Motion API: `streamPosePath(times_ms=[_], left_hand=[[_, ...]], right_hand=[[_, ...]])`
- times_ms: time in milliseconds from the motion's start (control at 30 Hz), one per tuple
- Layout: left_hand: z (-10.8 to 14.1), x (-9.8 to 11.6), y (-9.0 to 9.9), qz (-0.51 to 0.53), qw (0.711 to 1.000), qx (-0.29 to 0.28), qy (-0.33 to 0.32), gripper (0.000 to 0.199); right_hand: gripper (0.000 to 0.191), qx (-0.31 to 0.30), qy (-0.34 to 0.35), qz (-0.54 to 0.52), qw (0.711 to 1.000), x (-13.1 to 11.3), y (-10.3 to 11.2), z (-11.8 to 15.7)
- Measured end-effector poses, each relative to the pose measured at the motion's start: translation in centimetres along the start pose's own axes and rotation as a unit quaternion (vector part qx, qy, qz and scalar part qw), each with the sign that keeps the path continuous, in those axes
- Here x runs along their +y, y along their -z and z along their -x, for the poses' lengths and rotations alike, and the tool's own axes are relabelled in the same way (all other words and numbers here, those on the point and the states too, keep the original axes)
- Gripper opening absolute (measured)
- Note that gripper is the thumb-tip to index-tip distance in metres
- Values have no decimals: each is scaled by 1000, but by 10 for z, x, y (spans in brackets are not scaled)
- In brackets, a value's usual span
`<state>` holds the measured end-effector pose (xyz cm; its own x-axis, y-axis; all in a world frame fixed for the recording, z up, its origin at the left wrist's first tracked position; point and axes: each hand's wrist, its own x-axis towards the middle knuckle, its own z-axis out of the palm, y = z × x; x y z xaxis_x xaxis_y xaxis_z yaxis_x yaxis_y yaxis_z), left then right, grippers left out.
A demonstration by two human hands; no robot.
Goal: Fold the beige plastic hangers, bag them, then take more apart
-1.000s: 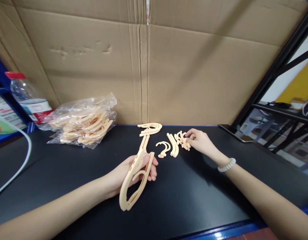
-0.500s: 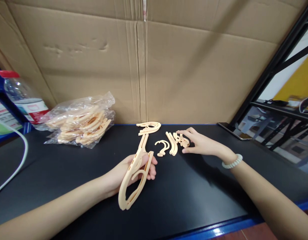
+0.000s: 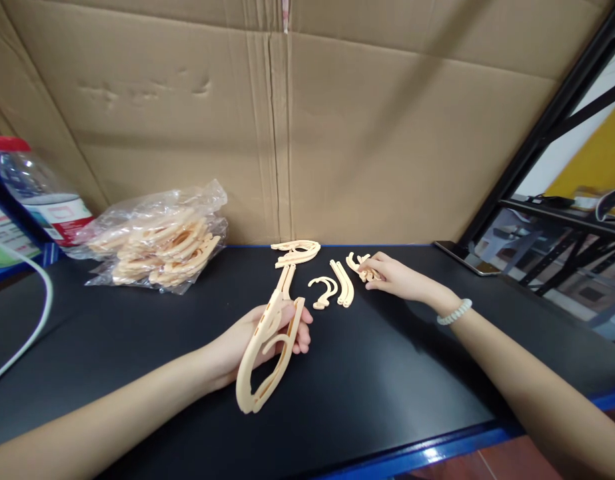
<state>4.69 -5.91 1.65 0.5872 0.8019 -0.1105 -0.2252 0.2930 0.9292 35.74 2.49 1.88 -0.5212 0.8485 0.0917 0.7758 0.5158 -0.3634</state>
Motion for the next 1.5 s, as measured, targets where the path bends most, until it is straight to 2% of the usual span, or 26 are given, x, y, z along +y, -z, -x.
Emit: streamPosePath(times_ms=[133,233,267,333,433,500,567,667,800,900,1000,1167,1333,1500], left_hand=[[-3,-1,3,27,1000,4,11,28],[-4,-2,3,45,999,19,9,27],[-4,-2,2,49,998,28,4,29],[-4,-4,0,55,997,47,-9,30],[-3,-4,-3,59,996,69,-10,31],[-3,-4,-6,69,994,82,-6,32],[-2,-2,-9,80,992,93,-6,33],[0,-1,-15,80,987,136,-15,31],[3,-6,-21,59,964,250,-73,24],[6,-10,-22,15,954,280,-108,31],[8,-10,-24,-60,955,275,-93,37],[10,-5,-25,-208,953,206,-75,36],[9,-3,-20,-244,951,182,-57,36],[8,-13,-14,-255,948,171,-84,41]], right_hand=[[42,21,-7,35,999,3,3,3],[45,84,8,82,993,-20,4,8],[42,113,39,90,989,-35,3,11],[36,154,148,79,974,-70,-5,16],[30,135,329,83,931,-123,-26,27],[22,133,388,118,904,-145,-41,33],[20,131,425,145,884,-155,-53,36],[18,128,431,146,881,-152,-60,35],[22,87,398,125,905,-144,-58,30],[23,77,392,106,910,-144,-57,28],[21,93,398,113,906,-144,-59,28],[18,113,412,159,890,-141,-59,31],[17,124,418,189,880,-141,-57,33],[14,150,408,190,880,-136,-54,30]])
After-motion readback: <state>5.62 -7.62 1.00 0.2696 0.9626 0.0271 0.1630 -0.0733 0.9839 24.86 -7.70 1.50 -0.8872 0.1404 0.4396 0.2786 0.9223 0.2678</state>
